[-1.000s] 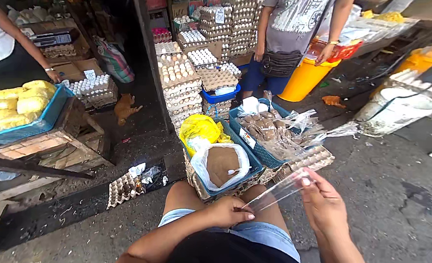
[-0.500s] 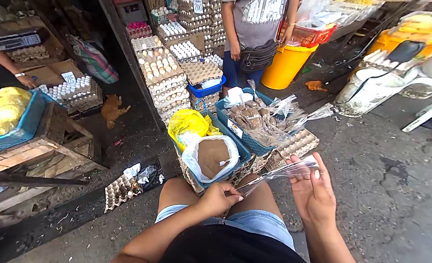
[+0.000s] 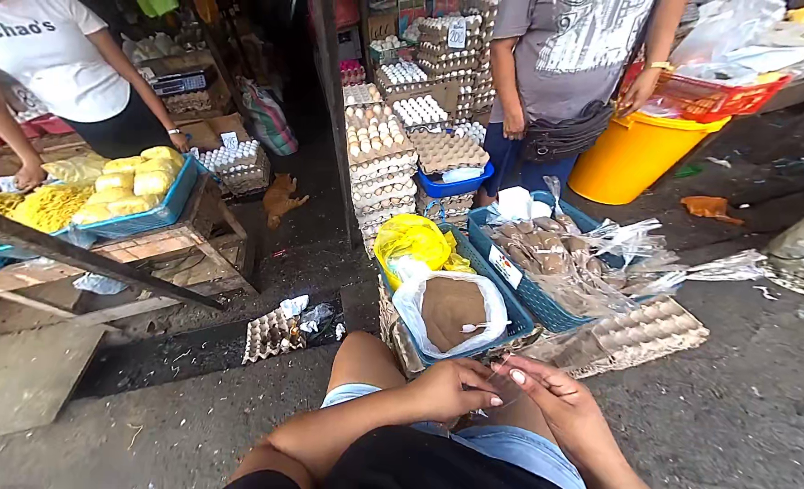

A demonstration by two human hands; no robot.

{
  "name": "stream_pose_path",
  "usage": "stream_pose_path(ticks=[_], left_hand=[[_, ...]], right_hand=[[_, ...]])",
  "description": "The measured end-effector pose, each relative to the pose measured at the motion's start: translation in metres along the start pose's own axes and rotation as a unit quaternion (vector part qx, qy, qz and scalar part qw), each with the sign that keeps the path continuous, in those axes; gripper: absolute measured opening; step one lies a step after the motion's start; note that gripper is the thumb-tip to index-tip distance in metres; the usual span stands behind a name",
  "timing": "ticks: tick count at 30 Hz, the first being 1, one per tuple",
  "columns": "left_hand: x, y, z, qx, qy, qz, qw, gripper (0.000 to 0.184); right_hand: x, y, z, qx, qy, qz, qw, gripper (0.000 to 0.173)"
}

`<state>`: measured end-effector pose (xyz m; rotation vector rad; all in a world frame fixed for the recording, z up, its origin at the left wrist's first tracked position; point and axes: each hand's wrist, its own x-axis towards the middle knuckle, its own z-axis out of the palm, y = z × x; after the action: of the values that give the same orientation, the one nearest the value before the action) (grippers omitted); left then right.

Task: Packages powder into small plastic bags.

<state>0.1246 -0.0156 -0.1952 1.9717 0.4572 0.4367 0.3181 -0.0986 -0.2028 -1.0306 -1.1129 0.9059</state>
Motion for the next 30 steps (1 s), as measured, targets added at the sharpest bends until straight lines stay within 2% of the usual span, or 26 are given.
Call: stream_pose_path(ticks=[2,6,9,12,14,17,19,20,22,23,24,25,27,30], left_hand=[[0.002,-0.004,-0.003,0.008,-0.016,0.009,1.000,0.022],[0.000,-0.017,-0.001,-0.004,-0.024,0.015,1.000,0.022],[0.006,-0.019,0.003,-0.023,-0.055,0.029,0.998,0.024],[0.013,-0.016,0.008,-0.013,-0.129,0.079,0.988,0.024],[0.017,-0.015,0.005,-0.002,-0.173,0.083,0.981,0.027],[0.014,-0.022,0.005,-0.009,-0.173,0.076,0.982,0.028],[0.011,-0.021,0.006,-0.020,-0.169,0.060,0.984,0.029],[0.011,-0.019,0.006,-0.023,-0.166,0.054,0.984,0.030],[0.014,-0.016,0.006,-0.023,-0.154,0.051,0.986,0.031],[0.016,-0.014,0.007,-0.022,-0.146,0.052,0.988,0.032],[0.017,-0.013,0.008,-0.018,-0.138,0.054,0.989,0.033],[0.018,-0.012,0.008,-0.011,-0.132,0.052,0.990,0.034],[0.019,-0.013,0.009,0.002,-0.133,0.047,0.990,0.035],[0.013,-0.015,0.009,0.019,-0.163,0.019,0.986,0.036]], right_hand=[[0.012,-0.005,-0.005,0.027,0.037,-0.016,0.999,0.020],[0.034,-0.032,-0.019,0.082,0.142,-0.036,0.986,0.031],[0.034,-0.035,-0.013,0.084,0.135,-0.048,0.986,0.032],[0.029,-0.030,-0.001,0.068,0.101,-0.047,0.991,0.027],[0.036,-0.038,-0.008,0.052,0.126,-0.065,0.989,0.031],[0.041,-0.054,-0.031,0.039,0.167,-0.107,0.979,0.032],[0.036,-0.055,-0.042,0.047,0.132,-0.131,0.981,0.022],[0.032,-0.052,-0.045,0.053,0.085,-0.130,0.986,0.024],[0.024,-0.039,-0.042,0.057,-0.032,-0.101,0.993,0.049],[0.019,-0.031,-0.039,0.039,-0.079,-0.075,0.993,0.055],[0.013,-0.025,-0.035,0.005,-0.116,-0.047,0.992,0.052],[0.008,-0.021,-0.031,-0.034,-0.134,-0.027,0.990,0.041],[0.003,-0.017,-0.030,-0.106,-0.126,-0.030,0.986,0.023],[0.007,-0.024,-0.055,-0.109,-0.055,-0.074,0.990,0.021]])
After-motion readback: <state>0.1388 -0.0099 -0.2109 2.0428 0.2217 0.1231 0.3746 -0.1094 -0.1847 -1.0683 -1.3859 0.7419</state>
